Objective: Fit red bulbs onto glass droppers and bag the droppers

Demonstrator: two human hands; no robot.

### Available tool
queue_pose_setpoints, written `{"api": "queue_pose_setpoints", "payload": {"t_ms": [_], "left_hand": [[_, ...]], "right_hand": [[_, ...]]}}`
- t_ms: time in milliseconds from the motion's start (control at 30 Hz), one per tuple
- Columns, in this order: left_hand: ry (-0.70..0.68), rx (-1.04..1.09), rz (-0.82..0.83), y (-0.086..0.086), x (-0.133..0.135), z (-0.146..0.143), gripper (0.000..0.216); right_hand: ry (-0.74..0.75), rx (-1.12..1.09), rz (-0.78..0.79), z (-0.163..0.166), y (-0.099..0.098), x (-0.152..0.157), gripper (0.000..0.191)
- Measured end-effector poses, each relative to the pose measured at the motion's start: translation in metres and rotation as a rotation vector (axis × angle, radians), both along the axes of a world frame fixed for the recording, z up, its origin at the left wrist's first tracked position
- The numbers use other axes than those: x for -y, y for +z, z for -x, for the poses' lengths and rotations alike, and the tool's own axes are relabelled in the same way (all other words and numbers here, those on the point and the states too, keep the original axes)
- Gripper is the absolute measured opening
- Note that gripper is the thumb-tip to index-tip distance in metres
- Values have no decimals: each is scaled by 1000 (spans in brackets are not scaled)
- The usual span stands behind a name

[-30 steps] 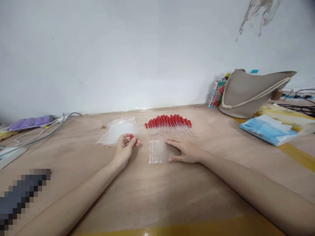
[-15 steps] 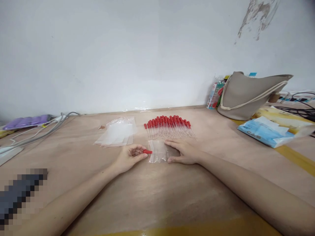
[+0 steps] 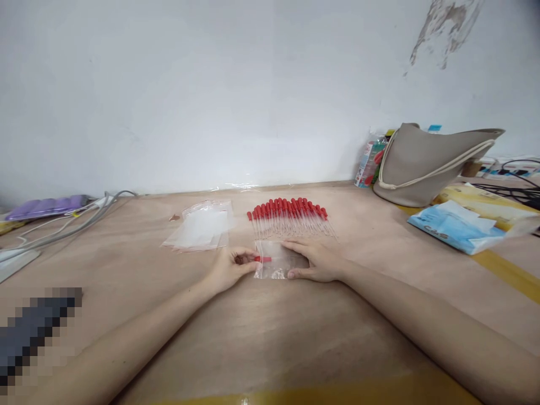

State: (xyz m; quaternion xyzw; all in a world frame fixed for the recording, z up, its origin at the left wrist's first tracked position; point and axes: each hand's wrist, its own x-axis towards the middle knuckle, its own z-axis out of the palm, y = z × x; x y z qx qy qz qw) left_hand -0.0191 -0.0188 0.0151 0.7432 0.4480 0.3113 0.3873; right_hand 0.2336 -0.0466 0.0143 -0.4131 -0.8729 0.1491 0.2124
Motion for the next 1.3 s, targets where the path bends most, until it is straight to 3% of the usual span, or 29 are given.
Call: {"api": "queue_pose_setpoints", "payload": {"t_ms": [133, 267, 567, 733, 1000, 1167, 1300], "left_hand": [[63, 44, 8, -9, 2, -11, 35], [37, -33, -66, -13, 6, -11, 29], [-53, -141, -134, -6, 11, -7, 29], [-46, -146, -113, -1, 13, -6, 31], [31, -185, -137, -9, 9, -6, 29], [139, -113, -165, -3, -7, 8, 28], [263, -126, -230, 11, -42, 15, 27]], "right_hand": [[3, -13, -14, 2, -1, 0, 76], [2, -48, -32, -2, -1, 0, 75], [11, -33, -31, -32, -2, -4, 77], [3, -11, -51, -26, -1, -2, 75], [44, -31, -58, -17, 3, 0, 68], [57, -15, -45, -15, 3, 1, 68], [63, -2, -47, -16, 3, 0, 69]]}}
